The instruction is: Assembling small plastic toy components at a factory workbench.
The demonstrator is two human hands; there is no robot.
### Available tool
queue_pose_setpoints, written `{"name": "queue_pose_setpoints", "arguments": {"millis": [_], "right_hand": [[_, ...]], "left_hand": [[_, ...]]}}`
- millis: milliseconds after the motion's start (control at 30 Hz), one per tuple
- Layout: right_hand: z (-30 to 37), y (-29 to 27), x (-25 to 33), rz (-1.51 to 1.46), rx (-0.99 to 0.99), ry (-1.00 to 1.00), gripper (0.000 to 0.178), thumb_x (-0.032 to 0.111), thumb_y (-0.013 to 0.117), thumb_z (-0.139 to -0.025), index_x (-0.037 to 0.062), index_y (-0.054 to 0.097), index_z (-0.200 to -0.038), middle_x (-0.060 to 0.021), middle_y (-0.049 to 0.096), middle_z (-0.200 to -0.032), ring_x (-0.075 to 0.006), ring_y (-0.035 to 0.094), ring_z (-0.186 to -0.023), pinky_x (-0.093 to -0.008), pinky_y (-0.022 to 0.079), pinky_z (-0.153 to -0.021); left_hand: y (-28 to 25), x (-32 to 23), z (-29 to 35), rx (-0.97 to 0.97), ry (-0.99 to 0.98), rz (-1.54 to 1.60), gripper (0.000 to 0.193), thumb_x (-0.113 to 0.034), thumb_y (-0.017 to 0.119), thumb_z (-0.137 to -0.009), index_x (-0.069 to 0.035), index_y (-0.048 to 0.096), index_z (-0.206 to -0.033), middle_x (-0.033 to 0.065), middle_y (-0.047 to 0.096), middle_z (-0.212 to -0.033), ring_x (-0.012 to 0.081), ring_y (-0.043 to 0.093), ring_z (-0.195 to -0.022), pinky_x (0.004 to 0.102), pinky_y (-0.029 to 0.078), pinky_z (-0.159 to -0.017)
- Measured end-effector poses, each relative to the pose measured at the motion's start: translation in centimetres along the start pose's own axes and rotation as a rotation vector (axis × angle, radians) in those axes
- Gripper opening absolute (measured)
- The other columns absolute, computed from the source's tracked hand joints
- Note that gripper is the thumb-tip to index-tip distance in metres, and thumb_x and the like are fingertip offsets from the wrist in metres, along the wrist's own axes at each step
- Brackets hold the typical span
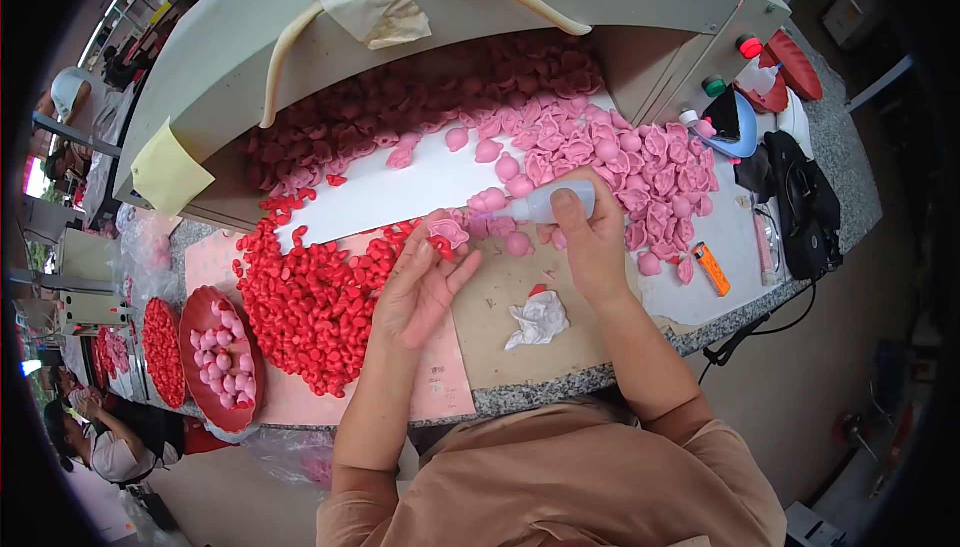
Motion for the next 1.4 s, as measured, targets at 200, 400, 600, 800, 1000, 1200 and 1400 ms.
{"name": "queue_pose_setpoints", "arguments": {"millis": [200, 400, 600, 800, 1000, 1200, 1400], "right_hand": [[-1.3, 0.9, 0.5, 0.035, 0.055, -0.081, 0.017, 0.009, 0.060, -0.085, 0.0045, 0.046, -0.093, -0.0039, 0.058, -0.077, -0.0084, 0.058, -0.068, -0.0180, 0.043, -0.051], [-0.7, 1.7, -0.5, 0.747, 0.270, 0.013, 0.018, 0.006, 0.067, -0.078, 0.0029, 0.053, -0.091, -0.0048, 0.059, -0.084, -0.0126, 0.059, -0.079, -0.0280, 0.047, -0.065], [1.1, 3.0, -2.0, 1.107, 0.404, -0.065, 0.020, 0.010, 0.067, -0.077, -0.0007, 0.057, -0.091, -0.0096, 0.060, -0.089, -0.0247, 0.059, -0.085, -0.0335, 0.045, -0.074], [2.0, 3.7, -3.5, 1.173, 0.416, -0.047, 0.023, 0.010, 0.068, -0.077, 0.0002, 0.060, -0.097, -0.0119, 0.059, -0.095, -0.0278, 0.058, -0.088, -0.0352, 0.045, -0.076], [2.8, 4.9, -3.2, 1.204, 0.448, -0.114, 0.030, 0.010, 0.068, -0.077, 0.0028, 0.060, -0.105, -0.0115, 0.059, -0.095, -0.0266, 0.057, -0.090, -0.0332, 0.046, -0.077], [2.9, 5.0, -3.7, 1.163, 0.428, -0.180, 0.030, 0.011, 0.068, -0.078, 0.0031, 0.060, -0.107, -0.0070, 0.059, -0.091, -0.0208, 0.058, -0.081, -0.0280, 0.045, -0.070], [2.4, 2.9, -6.7, -0.040, 0.210, 0.545, 0.026, 0.018, 0.061, -0.086, 0.0076, 0.056, -0.110, 0.0011, 0.054, -0.089, -0.0086, 0.046, -0.071, -0.0213, 0.037, -0.059]], "left_hand": [[0.6, -3.4, 0.7, 0.033, 0.145, 0.050, 0.044, -0.012, 0.051, -0.091, -0.004, 0.035, -0.132, 0.0167, 0.047, -0.123, 0.0245, 0.052, -0.105, 0.0397, 0.044, -0.098], [0.9, -5.7, 1.4, 0.159, 0.224, 0.148, 0.043, -0.017, 0.050, -0.093, -0.005, 0.035, -0.132, 0.0165, 0.048, -0.123, 0.0217, 0.058, -0.098, 0.0348, 0.050, -0.090], [0.9, -6.4, 1.5, 0.116, 0.262, 0.156, 0.043, -0.016, 0.050, -0.093, -0.004, 0.035, -0.132, 0.0148, 0.050, -0.123, 0.0197, 0.060, -0.095, 0.0340, 0.052, -0.088], [0.9, -7.6, 1.9, 0.068, 0.297, 0.099, 0.044, -0.015, 0.050, -0.093, -0.001, 0.035, -0.132, 0.0116, 0.055, -0.115, 0.0188, 0.059, -0.097, 0.0322, 0.050, -0.090], [1.0, -7.5, 2.1, 0.004, 0.297, -0.033, 0.038, -0.019, 0.051, -0.093, -0.001, 0.045, -0.127, 0.0074, 0.059, -0.108, 0.0159, 0.057, -0.099, 0.0329, 0.048, -0.093], [1.0, -7.4, 2.0, 0.026, 0.306, -0.032, 0.038, -0.021, 0.049, -0.093, -0.001, 0.044, -0.126, 0.0152, 0.056, -0.116, 0.0171, 0.061, -0.091, 0.0313, 0.051, -0.087], [1.5, -5.8, 2.0, 0.049, 0.234, -0.066, 0.037, -0.024, 0.052, -0.092, -0.003, 0.049, -0.122, 0.0071, 0.059, -0.108, 0.0142, 0.058, -0.095, 0.0322, 0.050, -0.089]]}}
Point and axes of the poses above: each hand's wrist, its own z-axis away from the middle knuckle, its own y-axis out of the palm, x = y × z, the point moved 10 cm from there along -z, towards the middle knuckle
